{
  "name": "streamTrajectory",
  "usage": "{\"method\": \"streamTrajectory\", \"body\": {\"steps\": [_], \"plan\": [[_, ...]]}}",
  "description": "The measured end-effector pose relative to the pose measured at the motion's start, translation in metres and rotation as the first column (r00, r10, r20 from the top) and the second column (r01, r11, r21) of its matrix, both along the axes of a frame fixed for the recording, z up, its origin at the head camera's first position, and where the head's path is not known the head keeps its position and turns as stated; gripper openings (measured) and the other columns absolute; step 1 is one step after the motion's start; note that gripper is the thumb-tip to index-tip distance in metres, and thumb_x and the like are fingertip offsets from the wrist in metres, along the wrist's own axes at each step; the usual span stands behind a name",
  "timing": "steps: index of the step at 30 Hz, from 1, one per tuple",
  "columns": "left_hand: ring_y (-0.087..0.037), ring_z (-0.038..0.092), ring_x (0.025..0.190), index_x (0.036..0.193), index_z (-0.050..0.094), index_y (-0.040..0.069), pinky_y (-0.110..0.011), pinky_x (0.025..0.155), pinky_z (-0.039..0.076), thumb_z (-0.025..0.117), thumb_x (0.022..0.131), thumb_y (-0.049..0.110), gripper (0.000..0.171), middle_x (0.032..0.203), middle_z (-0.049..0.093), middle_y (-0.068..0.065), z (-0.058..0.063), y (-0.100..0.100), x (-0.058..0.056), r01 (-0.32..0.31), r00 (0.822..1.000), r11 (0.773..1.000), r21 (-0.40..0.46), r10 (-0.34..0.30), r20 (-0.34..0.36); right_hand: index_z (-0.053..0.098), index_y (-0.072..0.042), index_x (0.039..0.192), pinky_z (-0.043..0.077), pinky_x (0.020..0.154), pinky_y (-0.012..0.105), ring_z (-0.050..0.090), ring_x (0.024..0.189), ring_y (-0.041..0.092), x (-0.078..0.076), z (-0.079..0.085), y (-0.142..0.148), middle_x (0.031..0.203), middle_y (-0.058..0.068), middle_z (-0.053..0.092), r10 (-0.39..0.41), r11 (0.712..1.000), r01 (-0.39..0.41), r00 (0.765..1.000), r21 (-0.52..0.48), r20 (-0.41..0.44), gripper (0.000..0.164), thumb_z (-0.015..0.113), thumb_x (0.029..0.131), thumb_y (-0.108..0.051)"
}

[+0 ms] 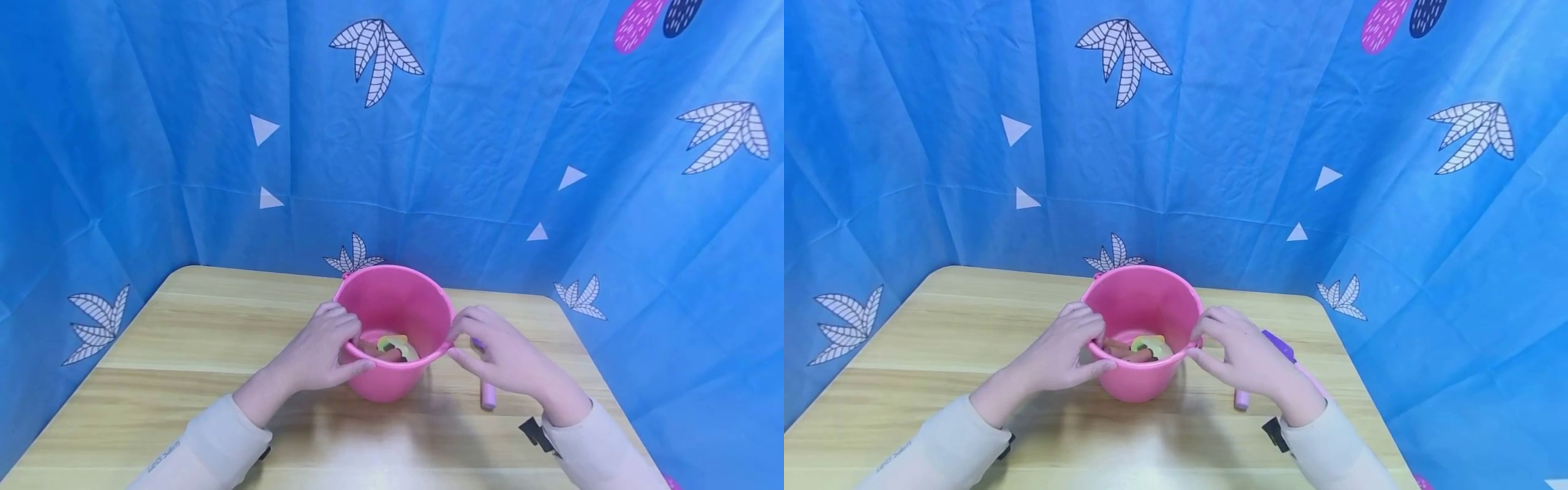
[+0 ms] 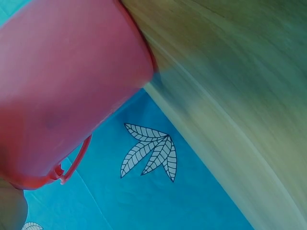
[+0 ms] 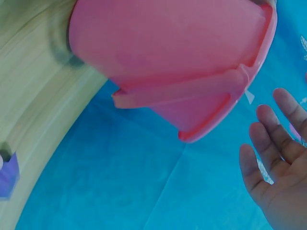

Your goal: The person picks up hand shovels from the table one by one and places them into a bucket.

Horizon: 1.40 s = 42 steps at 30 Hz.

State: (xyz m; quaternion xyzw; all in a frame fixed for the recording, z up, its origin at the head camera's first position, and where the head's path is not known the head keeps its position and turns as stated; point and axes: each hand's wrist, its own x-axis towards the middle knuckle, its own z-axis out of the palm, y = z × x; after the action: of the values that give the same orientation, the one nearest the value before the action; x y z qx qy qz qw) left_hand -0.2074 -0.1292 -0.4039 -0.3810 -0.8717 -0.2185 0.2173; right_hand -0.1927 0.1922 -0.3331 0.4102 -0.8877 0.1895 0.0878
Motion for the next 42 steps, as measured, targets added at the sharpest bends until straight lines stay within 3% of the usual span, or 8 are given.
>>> {"method": "streamTrajectory", "body": {"steps": [4, 9, 15, 21, 32, 42], "plan": [[-0.004, 0.036, 0.078, 0.079, 0.041, 0.029, -0.036, 0.089, 0.030, 0.049, 0.081, 0.066, 0.039, 0.069, 0.042, 0.013, -0.001, 0.000, 0.000, -0.002, 1.000, 1.000, 0.003, 0.002, -0.002, 0.056, -0.028, 0.100, 0.043, 0.069, 0.028, 0.041, 0.084, 0.006, -0.001, 0.002, 0.006, 0.096, -0.012, 0.050, -0.012, 1.000, 0.011, 1.000, -0.008, -0.029, 0.014, 0.061, 0.088, -0.030], [-0.003, 0.036, 0.078, 0.079, 0.041, 0.029, -0.037, 0.089, 0.030, 0.050, 0.081, 0.066, 0.038, 0.069, 0.041, 0.014, -0.001, 0.000, 0.000, -0.005, 1.000, 1.000, 0.009, 0.005, -0.012, 0.055, -0.027, 0.100, 0.045, 0.077, 0.033, 0.043, 0.094, 0.007, -0.002, 0.000, 0.016, 0.098, -0.013, 0.050, -0.031, 0.999, 0.031, 0.998, -0.007, -0.049, 0.009, 0.057, 0.090, -0.028], [-0.003, 0.036, 0.080, 0.080, 0.042, 0.029, -0.037, 0.091, 0.030, 0.050, 0.081, 0.066, 0.038, 0.071, 0.040, 0.017, 0.000, 0.000, 0.001, -0.015, 1.000, 1.000, 0.013, 0.015, -0.008, 0.054, -0.030, 0.098, 0.046, 0.079, 0.034, 0.045, 0.096, 0.007, -0.005, -0.006, 0.028, 0.101, -0.016, 0.050, -0.065, 0.998, 0.065, 0.998, -0.002, -0.019, 0.006, 0.055, 0.092, -0.028], [-0.003, 0.037, 0.081, 0.080, 0.042, 0.029, -0.037, 0.091, 0.030, 0.050, 0.081, 0.067, 0.039, 0.071, 0.040, 0.017, 0.001, 0.000, 0.002, -0.020, 1.000, 1.000, 0.017, 0.020, 0.002, 0.054, -0.032, 0.095, 0.045, 0.080, 0.035, 0.044, 0.097, 0.007, -0.008, -0.014, 0.037, 0.100, -0.014, 0.052, -0.082, 0.997, 0.082, 0.997, -0.010, 0.008, 0.016, 0.059, 0.089, -0.019], [-0.002, 0.037, 0.082, 0.080, 0.043, 0.030, -0.036, 0.092, 0.030, 0.048, 0.081, 0.068, 0.039, 0.072, 0.039, 0.018, 0.001, 0.001, 0.001, -0.028, 1.000, 1.000, 0.009, 0.028, 0.004, 0.054, -0.033, 0.096, 0.047, 0.076, 0.039, 0.051, 0.090, 0.013, -0.016, -0.041, 0.051, 0.096, -0.013, 0.054, -0.122, 0.992, 0.123, 0.985, 0.004, 0.123, 0.024, 0.060, 0.085, -0.013], [-0.002, 0.038, 0.082, 0.080, 0.045, 0.028, -0.037, 0.092, 0.030, 0.049, 0.081, 0.068, 0.040, 0.072, 0.039, 0.018, 0.000, 0.002, 0.000, -0.020, 1.000, 1.000, 0.016, 0.019, 0.004, 0.056, -0.025, 0.096, 0.046, 0.081, 0.036, 0.051, 0.091, 0.011, -0.021, -0.073, 0.065, 0.094, -0.015, 0.053, -0.150, 0.988, 0.141, 0.975, 0.066, 0.163, 0.016, 0.060, 0.085, -0.015]]}}
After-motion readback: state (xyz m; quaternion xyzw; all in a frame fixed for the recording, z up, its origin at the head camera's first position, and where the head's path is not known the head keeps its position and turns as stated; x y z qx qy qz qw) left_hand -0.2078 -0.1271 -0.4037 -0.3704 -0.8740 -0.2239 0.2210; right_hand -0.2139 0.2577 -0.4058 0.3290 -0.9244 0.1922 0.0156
